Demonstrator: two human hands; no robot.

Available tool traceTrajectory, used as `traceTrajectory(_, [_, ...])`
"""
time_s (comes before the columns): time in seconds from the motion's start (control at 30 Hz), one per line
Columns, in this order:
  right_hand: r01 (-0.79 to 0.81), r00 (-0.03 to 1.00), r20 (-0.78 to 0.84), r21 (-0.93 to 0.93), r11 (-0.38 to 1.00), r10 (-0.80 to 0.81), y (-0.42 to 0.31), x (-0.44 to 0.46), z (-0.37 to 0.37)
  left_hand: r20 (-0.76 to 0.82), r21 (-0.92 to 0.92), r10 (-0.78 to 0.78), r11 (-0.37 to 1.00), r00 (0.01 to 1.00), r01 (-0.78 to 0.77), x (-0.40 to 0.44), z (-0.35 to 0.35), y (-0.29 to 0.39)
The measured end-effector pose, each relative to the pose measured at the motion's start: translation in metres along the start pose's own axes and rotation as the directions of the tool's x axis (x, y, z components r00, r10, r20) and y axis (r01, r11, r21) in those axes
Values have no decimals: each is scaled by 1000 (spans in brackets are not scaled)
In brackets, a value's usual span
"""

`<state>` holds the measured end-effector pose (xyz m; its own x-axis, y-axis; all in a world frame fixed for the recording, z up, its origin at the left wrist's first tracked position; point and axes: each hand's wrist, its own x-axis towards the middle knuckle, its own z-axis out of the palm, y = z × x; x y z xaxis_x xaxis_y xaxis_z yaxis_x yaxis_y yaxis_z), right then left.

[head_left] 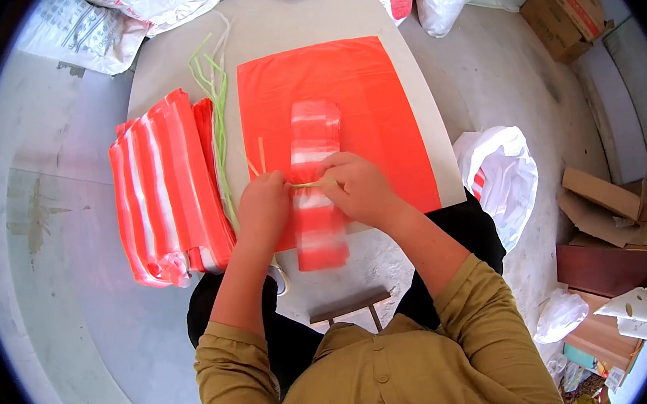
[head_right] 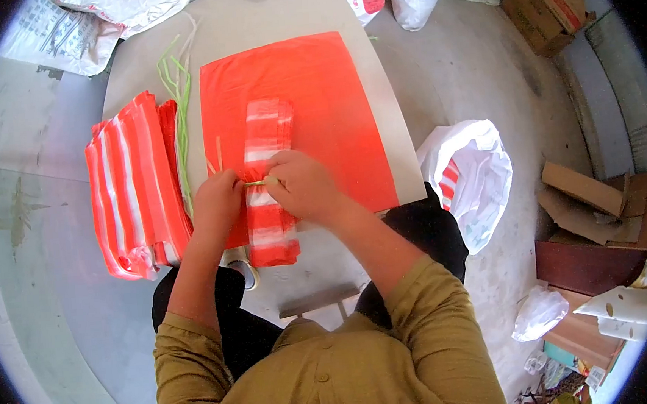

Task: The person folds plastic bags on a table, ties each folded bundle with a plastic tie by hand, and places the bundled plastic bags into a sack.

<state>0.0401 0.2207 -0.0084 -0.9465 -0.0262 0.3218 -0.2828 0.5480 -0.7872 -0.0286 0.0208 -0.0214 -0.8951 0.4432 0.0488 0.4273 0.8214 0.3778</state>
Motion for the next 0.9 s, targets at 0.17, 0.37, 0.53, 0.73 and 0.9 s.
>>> traceTrajectory(0.17, [-383,922,249,457,803,298,-4,9,8,31,-49,63,997,998,-62,-6,-2,11])
traceTrajectory(0.37, [-492,830,378,150,858,410,3,12,7,38,-21,10,1000,999,-10,-5,-11,5])
traceTrajectory(0.53, [-362,880,329,0,932,342,0,13,10,273,-365,-73,915,959,174,-7,-38,1])
traceTrajectory(0.73, [-170,922,314,-197,966,226,-2,6,18,483,-740,171,605,859,295,-17,-43,8])
traceTrajectory(0.9, [-29,962,260,-218,975,87,-4,0,19,395,-859,417,484,819,167,-19,-41,8])
